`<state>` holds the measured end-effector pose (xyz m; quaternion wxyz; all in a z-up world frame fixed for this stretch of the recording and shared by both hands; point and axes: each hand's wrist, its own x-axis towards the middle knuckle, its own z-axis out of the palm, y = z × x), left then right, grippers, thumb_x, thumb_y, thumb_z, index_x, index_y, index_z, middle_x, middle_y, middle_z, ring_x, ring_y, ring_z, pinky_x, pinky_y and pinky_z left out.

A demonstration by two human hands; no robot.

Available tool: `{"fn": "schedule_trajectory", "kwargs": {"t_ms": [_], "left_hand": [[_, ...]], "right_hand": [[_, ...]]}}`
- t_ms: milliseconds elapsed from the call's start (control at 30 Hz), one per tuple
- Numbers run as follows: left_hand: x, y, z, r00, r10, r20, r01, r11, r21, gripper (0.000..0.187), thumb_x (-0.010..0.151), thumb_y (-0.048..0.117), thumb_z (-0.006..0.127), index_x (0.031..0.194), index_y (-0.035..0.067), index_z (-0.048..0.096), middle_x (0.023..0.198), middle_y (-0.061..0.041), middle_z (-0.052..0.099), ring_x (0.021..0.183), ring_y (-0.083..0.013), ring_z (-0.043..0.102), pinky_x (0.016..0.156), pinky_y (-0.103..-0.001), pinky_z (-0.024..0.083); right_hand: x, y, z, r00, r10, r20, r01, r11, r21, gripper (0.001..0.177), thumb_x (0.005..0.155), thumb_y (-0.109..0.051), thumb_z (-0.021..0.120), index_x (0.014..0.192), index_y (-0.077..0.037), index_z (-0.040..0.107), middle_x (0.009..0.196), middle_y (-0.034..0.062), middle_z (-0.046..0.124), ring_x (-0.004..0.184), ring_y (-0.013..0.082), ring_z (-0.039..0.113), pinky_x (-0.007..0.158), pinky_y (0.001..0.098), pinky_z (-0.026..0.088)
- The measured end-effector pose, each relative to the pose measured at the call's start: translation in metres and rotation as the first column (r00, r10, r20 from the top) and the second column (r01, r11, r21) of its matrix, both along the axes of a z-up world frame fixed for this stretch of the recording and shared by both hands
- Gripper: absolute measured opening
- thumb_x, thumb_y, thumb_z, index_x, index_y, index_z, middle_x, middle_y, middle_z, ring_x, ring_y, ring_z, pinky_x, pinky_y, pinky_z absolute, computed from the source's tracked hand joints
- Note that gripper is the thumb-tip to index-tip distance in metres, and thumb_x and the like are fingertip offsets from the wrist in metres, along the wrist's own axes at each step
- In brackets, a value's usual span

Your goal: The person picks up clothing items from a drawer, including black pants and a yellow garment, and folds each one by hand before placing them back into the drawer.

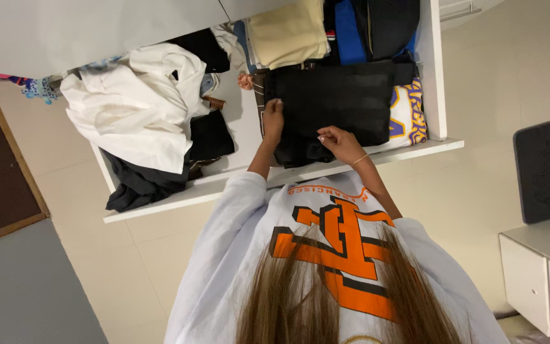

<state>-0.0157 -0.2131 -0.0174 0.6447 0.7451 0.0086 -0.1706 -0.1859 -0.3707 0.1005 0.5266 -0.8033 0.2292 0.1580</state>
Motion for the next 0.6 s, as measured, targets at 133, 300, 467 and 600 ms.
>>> {"fn": "schedule_trajectory", "kwargs": {"t_ms": [133,300,467,600], "left_hand": [[-0.006,0.012,-0.003,0.991,-0.123,-0.054,0.134,0.947,0.291,0.056,0.102,0.039,0.070,0.131,-0.007,0.057,0.121,-0.024,0.066,0.113,-0.0356,0.064,0.097,-0.039,0.048],[-0.018,0.013,-0.008,0.995,-0.081,0.050,0.066,0.968,0.240,0.051,0.098,0.039,0.060,0.128,-0.002,0.058,0.102,-0.027,0.072,0.095,-0.0404,0.072,0.085,-0.044,0.055],[-0.021,0.035,-0.018,0.984,-0.155,0.084,0.110,0.912,0.396,0.041,0.105,0.032,0.060,0.125,-0.004,0.053,0.101,-0.027,0.069,0.092,-0.0445,0.068,0.081,-0.047,0.053],[-0.028,0.038,-0.017,0.983,-0.125,0.137,0.068,0.930,0.361,0.037,0.106,0.029,0.061,0.118,-0.005,0.054,0.102,-0.027,0.067,0.094,-0.0449,0.067,0.084,-0.047,0.053]], "right_hand": [[-0.005,0.001,-0.015,1.000,-0.021,-0.010,0.021,1.000,0.001,0.034,0.099,-0.031,0.064,0.124,-0.009,0.069,0.115,0.0089,0.076,0.105,0.0222,0.073,0.091,0.0348,0.058],[-0.010,-0.002,-0.024,0.999,-0.037,0.040,0.039,0.999,-0.032,0.036,0.097,-0.029,0.066,0.126,-0.008,0.069,0.116,0.0119,0.075,0.107,0.0244,0.072,0.092,0.0364,0.057],[-0.006,-0.014,-0.023,0.995,-0.072,0.072,0.079,0.991,-0.107,0.034,0.098,-0.023,0.066,0.126,-0.004,0.067,0.112,0.0138,0.076,0.099,0.0240,0.075,0.088,0.0337,0.059],[-0.001,-0.011,-0.024,0.972,-0.138,0.190,0.157,0.983,-0.094,0.030,0.098,-0.019,0.066,0.122,-0.002,0.069,0.110,0.0128,0.077,0.097,0.0228,0.076,0.086,0.0324,0.059]]}}
